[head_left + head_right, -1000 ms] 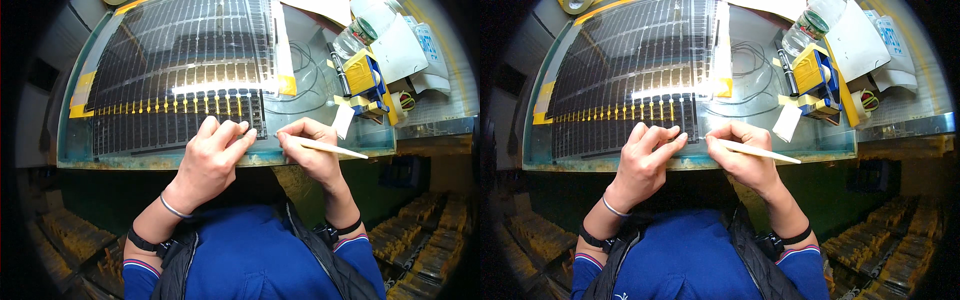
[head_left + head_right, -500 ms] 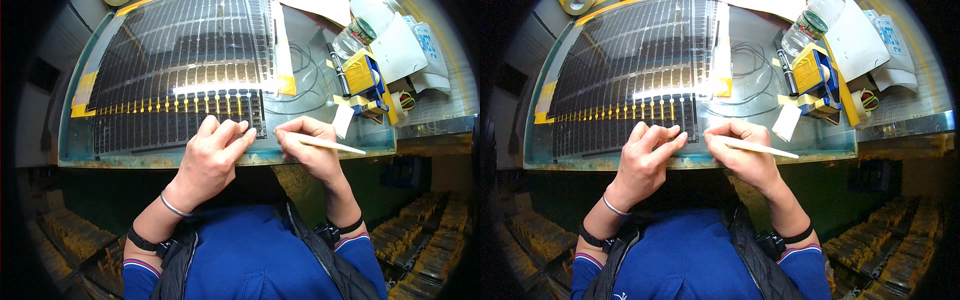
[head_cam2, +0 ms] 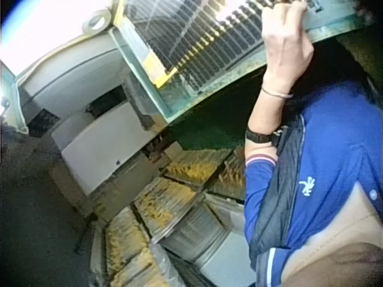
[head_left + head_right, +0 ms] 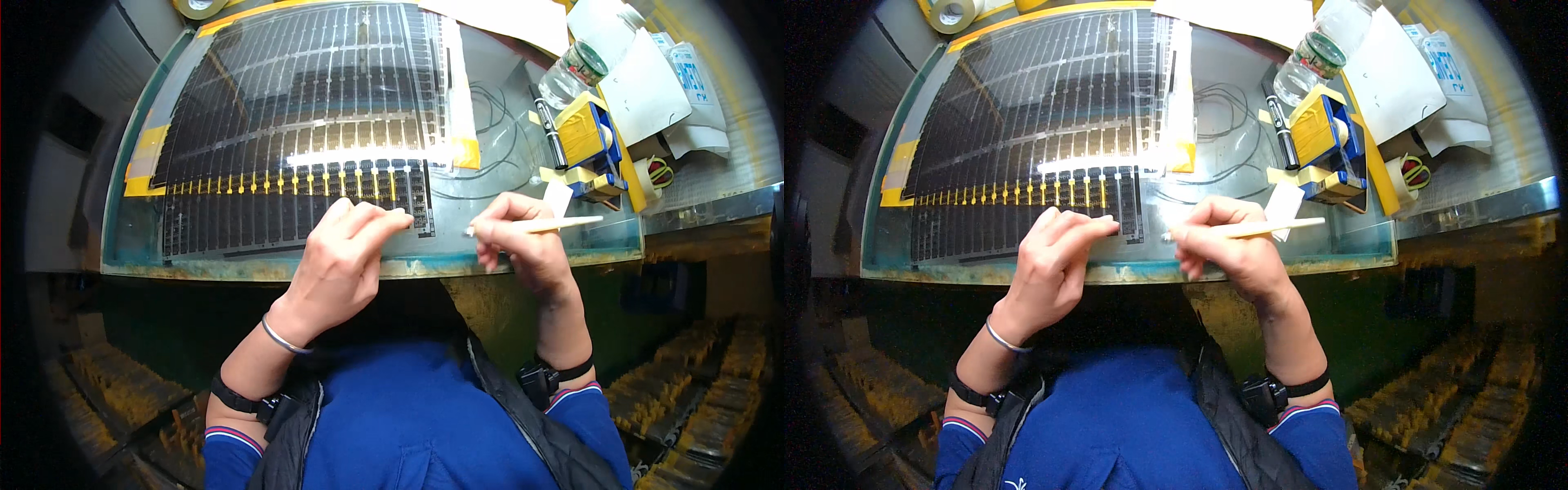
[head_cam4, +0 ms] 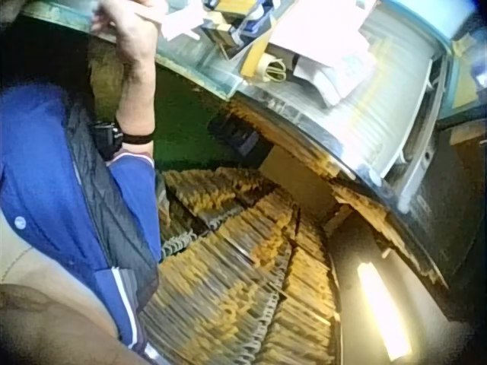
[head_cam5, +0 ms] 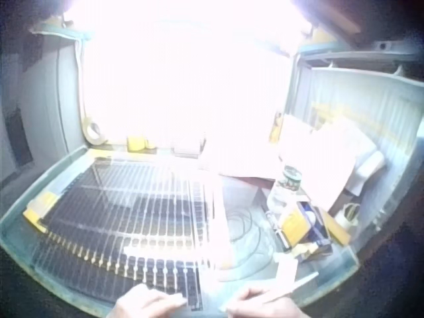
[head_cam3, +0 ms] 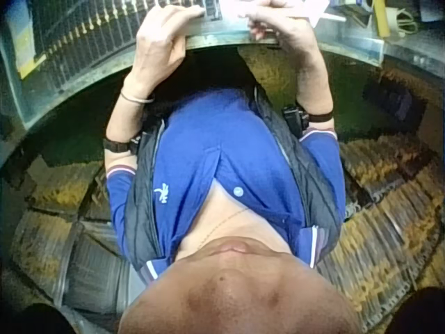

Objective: Inspecting and applying components to solar panel sheets on a glass workbench.

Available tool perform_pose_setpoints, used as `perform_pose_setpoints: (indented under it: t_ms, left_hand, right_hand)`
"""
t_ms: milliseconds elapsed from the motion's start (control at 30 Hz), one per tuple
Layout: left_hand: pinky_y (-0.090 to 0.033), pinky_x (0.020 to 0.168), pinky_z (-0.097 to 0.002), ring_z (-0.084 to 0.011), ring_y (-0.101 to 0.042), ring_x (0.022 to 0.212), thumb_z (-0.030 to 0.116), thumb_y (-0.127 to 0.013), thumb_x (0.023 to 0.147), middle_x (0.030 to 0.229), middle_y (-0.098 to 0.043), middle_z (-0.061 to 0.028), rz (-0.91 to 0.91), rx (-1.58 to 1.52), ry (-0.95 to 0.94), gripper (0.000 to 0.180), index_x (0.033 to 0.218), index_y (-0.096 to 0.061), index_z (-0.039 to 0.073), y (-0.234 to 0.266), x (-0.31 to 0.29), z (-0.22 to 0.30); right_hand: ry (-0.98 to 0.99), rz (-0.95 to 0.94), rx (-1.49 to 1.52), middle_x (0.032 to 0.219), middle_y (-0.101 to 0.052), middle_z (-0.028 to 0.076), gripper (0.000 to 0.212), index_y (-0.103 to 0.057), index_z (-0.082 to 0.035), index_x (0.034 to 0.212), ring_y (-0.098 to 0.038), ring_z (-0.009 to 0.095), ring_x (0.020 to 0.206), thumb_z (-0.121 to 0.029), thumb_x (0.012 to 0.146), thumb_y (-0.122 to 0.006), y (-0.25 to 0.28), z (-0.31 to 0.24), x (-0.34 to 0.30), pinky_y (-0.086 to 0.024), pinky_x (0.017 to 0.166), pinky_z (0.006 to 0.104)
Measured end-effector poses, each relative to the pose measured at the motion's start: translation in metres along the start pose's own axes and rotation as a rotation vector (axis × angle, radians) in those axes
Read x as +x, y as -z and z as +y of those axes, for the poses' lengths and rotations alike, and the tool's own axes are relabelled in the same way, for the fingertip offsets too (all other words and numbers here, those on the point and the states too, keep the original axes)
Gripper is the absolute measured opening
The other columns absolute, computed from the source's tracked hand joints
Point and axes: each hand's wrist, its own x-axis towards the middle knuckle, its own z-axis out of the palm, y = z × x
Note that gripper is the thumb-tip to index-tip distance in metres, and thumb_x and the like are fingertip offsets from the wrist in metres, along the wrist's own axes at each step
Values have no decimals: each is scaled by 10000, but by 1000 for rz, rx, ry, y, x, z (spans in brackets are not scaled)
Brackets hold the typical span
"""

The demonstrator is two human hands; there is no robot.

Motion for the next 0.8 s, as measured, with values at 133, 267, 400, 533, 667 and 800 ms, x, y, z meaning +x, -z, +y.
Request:
perform_pose_setpoints:
  t_ms: [133, 267, 400, 533, 667, 800]
  left_hand:
    - [-507, 655, -316, -209, -622, 752, -79, -539, 858, 957, -622, -128, 45, -254, 195, 207, 1045, -589, -5, -3, 1, 4]
    - [-519, 633, -277, -171, -635, 754, -66, -545, 869, 963, -618, -128, 39, -201, 168, 196, 1054, -574, -8, -2, -1, 0]
    - [-496, 744, -386, -325, -622, 843, -94, -552, 817, 904, -617, -164, 83, -232, 183, 190, 991, -563, -19, -5, 2, 3]
    - [-522, 655, -234, -136, -654, 797, -76, -584, 850, 966, -648, -105, 62, -320, 299, 215, 1053, -584, -7, 0, -4, 7]
    - [-523, 660, -233, -137, -663, 786, -85, -645, 813, 938, -658, -88, 135, -439, 264, 217, 1010, -589, -16, 1, -12, 9]
    - [-567, 717, -248, -128, -668, 830, -79, -674, 828, 929, -677, -99, 78, -1071, 417, 176, 972, -601, -12, 6, -19, 37]
  right_hand:
    - [403, 149, 46, 1026, -684, 168, 357, -545, 30, 1179, -662, 254, 1000, -272, 991, -511, -20, 11, 9, -502, 912, 358]
    - [693, -127, -574, 874, -701, 115, 158, -645, -3, 981, -691, 241, 786, -115, 968, -533, -16, 19, 6, -543, 726, 319]
    - [453, -195, 6, 703, -663, 118, 341, -636, 17, 845, -544, 100, 397, -245, 1002, -486, 25, 27, -35, -392, 381, 204]
    - [481, 259, -399, 734, -579, 59, 264, -558, 0, 1096, -555, 121, 654, -239, 987, -529, 27, 9, -28, -436, 598, 240]
    - [782, 376, -1349, 1041, -569, 163, 283, -555, -23, 1149, -555, 301, 986, -41, 868, -586, 38, -5, 4, -437, 867, 395]
    - [729, 393, -1666, 1112, -581, 162, 374, -560, -18, 1189, -529, 320, 1078, 29, 818, -558, 57, 2, 16, -412, 934, 414]
